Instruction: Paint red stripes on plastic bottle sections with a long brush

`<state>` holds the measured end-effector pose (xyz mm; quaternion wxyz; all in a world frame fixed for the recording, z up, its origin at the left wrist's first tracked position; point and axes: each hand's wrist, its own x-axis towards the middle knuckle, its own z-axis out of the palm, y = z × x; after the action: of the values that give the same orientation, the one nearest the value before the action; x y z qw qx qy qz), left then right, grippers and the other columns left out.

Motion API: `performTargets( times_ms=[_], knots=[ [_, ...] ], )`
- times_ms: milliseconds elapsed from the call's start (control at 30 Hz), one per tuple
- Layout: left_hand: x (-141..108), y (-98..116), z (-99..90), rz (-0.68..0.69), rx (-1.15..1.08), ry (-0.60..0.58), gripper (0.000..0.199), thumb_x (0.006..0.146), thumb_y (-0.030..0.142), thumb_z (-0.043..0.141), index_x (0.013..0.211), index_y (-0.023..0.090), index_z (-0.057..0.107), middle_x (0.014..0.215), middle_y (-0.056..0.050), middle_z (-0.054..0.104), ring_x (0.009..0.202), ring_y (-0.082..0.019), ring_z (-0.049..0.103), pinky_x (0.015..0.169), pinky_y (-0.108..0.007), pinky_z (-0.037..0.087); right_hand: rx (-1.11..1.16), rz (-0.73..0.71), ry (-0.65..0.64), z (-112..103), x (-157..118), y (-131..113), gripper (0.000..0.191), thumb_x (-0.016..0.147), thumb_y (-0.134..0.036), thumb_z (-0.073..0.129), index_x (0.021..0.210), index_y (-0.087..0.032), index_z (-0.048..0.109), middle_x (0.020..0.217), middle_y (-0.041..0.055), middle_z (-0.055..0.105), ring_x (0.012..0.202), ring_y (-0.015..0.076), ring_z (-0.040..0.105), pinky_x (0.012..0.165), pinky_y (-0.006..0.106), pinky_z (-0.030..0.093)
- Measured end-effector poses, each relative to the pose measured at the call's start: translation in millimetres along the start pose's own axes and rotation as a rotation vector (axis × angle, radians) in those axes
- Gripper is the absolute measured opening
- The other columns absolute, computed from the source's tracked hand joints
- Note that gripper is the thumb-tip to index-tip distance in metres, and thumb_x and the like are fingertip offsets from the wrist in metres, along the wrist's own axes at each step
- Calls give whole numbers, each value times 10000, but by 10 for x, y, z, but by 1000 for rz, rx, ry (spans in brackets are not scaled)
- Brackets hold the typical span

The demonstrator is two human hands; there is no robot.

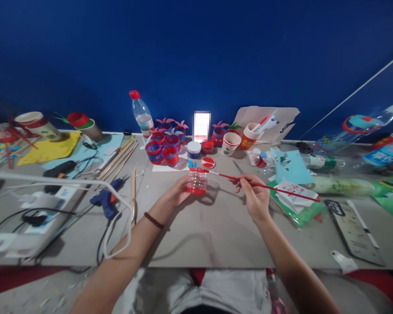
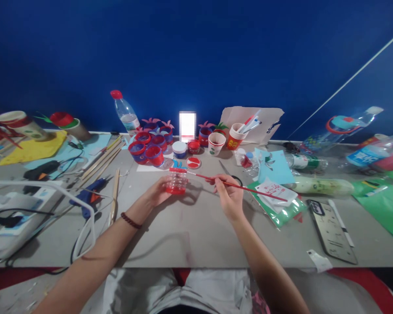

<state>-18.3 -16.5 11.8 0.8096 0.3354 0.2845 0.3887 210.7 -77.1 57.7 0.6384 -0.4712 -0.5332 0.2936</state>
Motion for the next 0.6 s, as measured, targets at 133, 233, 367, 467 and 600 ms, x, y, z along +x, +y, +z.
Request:
performTargets(
  times_ms=[133, 233, 367, 467, 600],
  knots=[
    [3, -1, -17, -8, 20, -23, 300, 768, 290, 701, 1010, 114, 717, 1056, -161, 757, 996, -306, 707, 912, -440, 524, -71, -47, 6, -1, 5, -35, 280, 869, -470, 659, 838, -192, 685, 717, 62, 735, 502, 141, 610, 477, 273, 527],
    [-5, -2, -13, -1, -3, -1, 313, 761, 297, 708, 1020, 122, 712, 1046, -145, 760, 989, -295, 708, 914, -440, 530, -78, -66, 20, -9, -7, -31, 261, 876, -449, 654, 852, -192, 696, 742, 66, 744, 548, 156, 647, 482, 271, 529],
    [-17, 10, 6, -6, -13, -5, 338, 759, 311, 711, 1024, 102, 710, 1034, -157, 757, 980, -301, 708, 924, -449, 526, -68, -75, 16, -14, -28, -26, 225, 883, -408, 649, 843, -193, 700, 744, 63, 740, 577, 161, 663, 487, 266, 528],
    [-19, 23, 18, -18, 0, -2, 325, 754, 302, 711, 1008, 101, 715, 1034, -159, 756, 974, -303, 710, 932, -447, 522, -103, -87, 12, -22, -28, -22, 205, 883, -388, 644, 845, -197, 706, 711, 51, 721, 579, 161, 654, 490, 267, 528],
    [-20, 30, 29, -20, 15, 11, 323, 752, 298, 711, 1014, 109, 714, 1030, -152, 760, 975, -303, 711, 929, -445, 520, -124, -96, 19, -38, -22, -18, 199, 893, -375, 626, 863, -199, 714, 766, 69, 737, 673, 187, 687, 512, 272, 535]
  ],
)
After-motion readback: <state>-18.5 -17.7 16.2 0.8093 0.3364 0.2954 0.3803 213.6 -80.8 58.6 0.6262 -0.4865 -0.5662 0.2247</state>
